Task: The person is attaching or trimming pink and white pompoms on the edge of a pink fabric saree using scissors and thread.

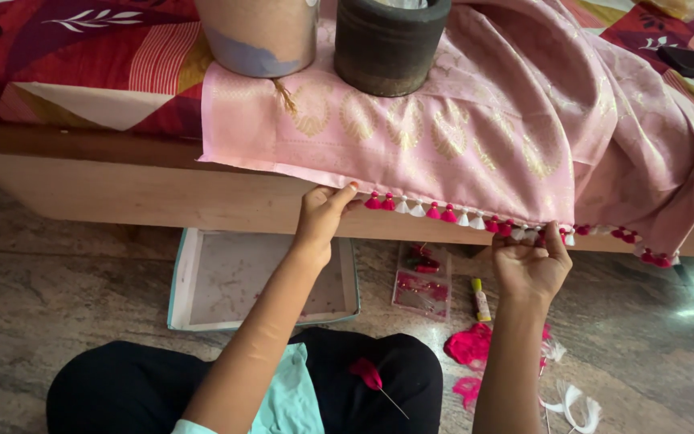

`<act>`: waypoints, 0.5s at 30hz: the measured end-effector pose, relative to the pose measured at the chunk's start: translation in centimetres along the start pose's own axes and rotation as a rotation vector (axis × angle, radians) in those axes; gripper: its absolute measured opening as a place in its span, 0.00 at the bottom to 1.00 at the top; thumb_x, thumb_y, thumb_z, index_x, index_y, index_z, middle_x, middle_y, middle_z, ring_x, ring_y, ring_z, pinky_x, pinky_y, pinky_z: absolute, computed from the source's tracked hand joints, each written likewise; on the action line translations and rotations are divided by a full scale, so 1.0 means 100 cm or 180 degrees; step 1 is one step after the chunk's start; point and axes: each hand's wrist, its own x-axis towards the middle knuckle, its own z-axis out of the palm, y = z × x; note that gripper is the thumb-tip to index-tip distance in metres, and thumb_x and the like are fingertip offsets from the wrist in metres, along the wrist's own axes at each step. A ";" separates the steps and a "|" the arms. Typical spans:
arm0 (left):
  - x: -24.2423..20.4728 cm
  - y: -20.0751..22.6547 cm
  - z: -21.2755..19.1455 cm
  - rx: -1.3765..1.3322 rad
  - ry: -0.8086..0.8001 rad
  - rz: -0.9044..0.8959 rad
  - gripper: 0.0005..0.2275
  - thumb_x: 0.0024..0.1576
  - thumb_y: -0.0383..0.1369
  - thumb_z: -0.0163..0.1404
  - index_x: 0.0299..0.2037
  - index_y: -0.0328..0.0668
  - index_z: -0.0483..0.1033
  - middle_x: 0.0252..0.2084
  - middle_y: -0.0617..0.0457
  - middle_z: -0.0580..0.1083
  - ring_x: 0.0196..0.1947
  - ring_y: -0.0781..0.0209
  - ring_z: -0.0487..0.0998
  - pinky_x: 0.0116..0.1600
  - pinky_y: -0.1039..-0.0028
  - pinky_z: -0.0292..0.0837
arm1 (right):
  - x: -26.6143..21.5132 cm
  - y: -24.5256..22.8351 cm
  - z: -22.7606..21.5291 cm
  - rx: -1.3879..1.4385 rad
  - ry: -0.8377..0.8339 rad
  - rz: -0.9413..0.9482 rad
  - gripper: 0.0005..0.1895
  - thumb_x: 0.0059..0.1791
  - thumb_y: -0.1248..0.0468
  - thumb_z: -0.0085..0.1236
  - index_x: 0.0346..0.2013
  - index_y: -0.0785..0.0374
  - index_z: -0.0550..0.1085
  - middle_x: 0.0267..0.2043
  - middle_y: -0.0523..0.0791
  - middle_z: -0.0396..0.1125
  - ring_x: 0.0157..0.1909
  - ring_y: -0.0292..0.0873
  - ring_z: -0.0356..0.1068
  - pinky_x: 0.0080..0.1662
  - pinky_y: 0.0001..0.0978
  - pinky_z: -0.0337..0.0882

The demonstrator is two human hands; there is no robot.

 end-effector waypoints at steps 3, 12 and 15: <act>-0.001 -0.003 -0.007 0.0264 -0.0017 -0.0053 0.10 0.62 0.33 0.54 0.41 0.32 0.80 0.40 0.48 0.81 0.39 0.64 0.79 0.48 0.72 0.71 | 0.000 0.000 -0.009 -0.0164 0.0295 -0.0094 0.14 0.55 0.59 0.48 0.48 0.62 0.77 0.49 0.47 0.76 0.50 0.47 0.75 0.59 0.46 0.69; 0.000 -0.003 -0.001 -0.1479 -0.0880 -0.0377 0.08 0.64 0.35 0.51 0.48 0.41 0.72 0.48 0.50 0.76 0.53 0.57 0.77 0.65 0.62 0.68 | -0.064 0.009 -0.096 -0.1301 0.0110 -0.0085 0.05 0.52 0.63 0.54 0.41 0.59 0.75 0.45 0.44 0.72 0.52 0.42 0.69 0.61 0.35 0.68; -0.001 -0.012 -0.002 -0.1507 -0.0866 -0.0445 0.08 0.66 0.36 0.51 0.48 0.42 0.69 0.48 0.50 0.74 0.55 0.53 0.77 0.67 0.57 0.68 | -0.092 0.015 -0.169 -0.1614 -0.0111 0.0344 0.04 0.49 0.67 0.58 0.38 0.60 0.73 0.40 0.45 0.70 0.48 0.43 0.69 0.55 0.35 0.68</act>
